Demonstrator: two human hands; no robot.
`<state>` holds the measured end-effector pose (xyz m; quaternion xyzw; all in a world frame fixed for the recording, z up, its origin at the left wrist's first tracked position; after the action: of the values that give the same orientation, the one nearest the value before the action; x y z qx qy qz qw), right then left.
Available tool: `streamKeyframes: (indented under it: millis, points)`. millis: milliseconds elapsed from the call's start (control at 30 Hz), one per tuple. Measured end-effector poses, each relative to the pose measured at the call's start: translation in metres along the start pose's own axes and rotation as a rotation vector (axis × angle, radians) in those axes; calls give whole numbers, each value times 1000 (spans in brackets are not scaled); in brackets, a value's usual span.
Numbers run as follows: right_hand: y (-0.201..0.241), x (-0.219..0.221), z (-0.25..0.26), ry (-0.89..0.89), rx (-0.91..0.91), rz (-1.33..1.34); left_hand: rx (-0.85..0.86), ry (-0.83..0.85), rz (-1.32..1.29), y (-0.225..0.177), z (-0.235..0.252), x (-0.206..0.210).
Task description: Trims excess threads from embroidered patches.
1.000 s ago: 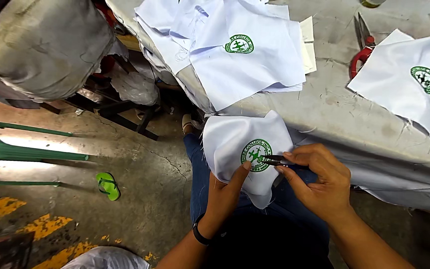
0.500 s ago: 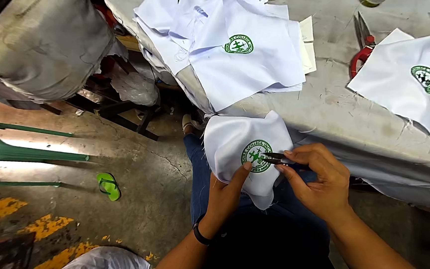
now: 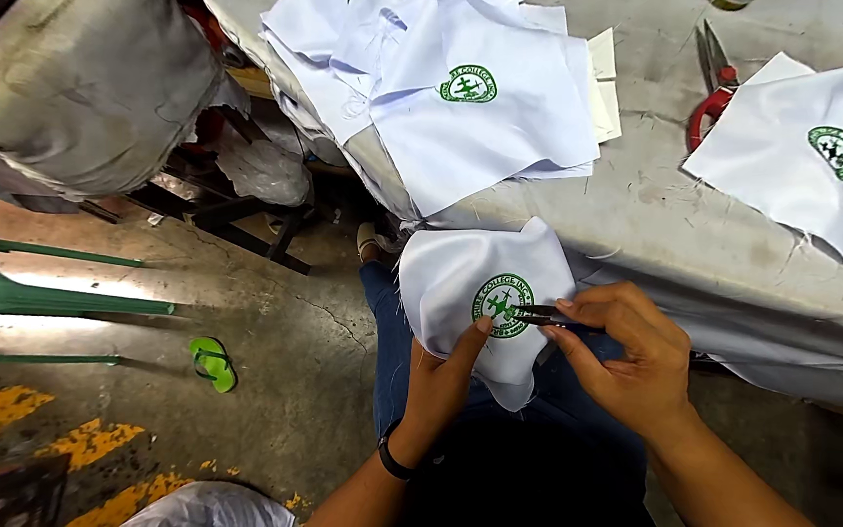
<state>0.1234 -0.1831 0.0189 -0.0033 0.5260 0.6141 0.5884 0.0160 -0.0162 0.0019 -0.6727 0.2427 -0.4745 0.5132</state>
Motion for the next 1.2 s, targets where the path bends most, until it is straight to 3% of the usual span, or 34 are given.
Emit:
streamKeyframes:
  millis: [733,967,1200]
  points:
    - [-1,2,0,-12,-40,17,-12,-18,0,0,-1,0]
    - [-2,5,-2,-24,66,166,-28,42,-43,4,-3,2]
    - [3,-3,-2,-12,1,-3,-29,7,-19,1,-2,0]
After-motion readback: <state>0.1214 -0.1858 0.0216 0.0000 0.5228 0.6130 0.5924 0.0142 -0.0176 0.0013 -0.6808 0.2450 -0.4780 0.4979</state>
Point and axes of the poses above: each hand's wrist, its own z-axis towards the middle knuckle, its own x-axis out of the palm, y = z × x, the point moved 3 cm from there along z, towards the middle knuckle, and after that the axes turned 10 degrees about y, right-handed, at the moved point
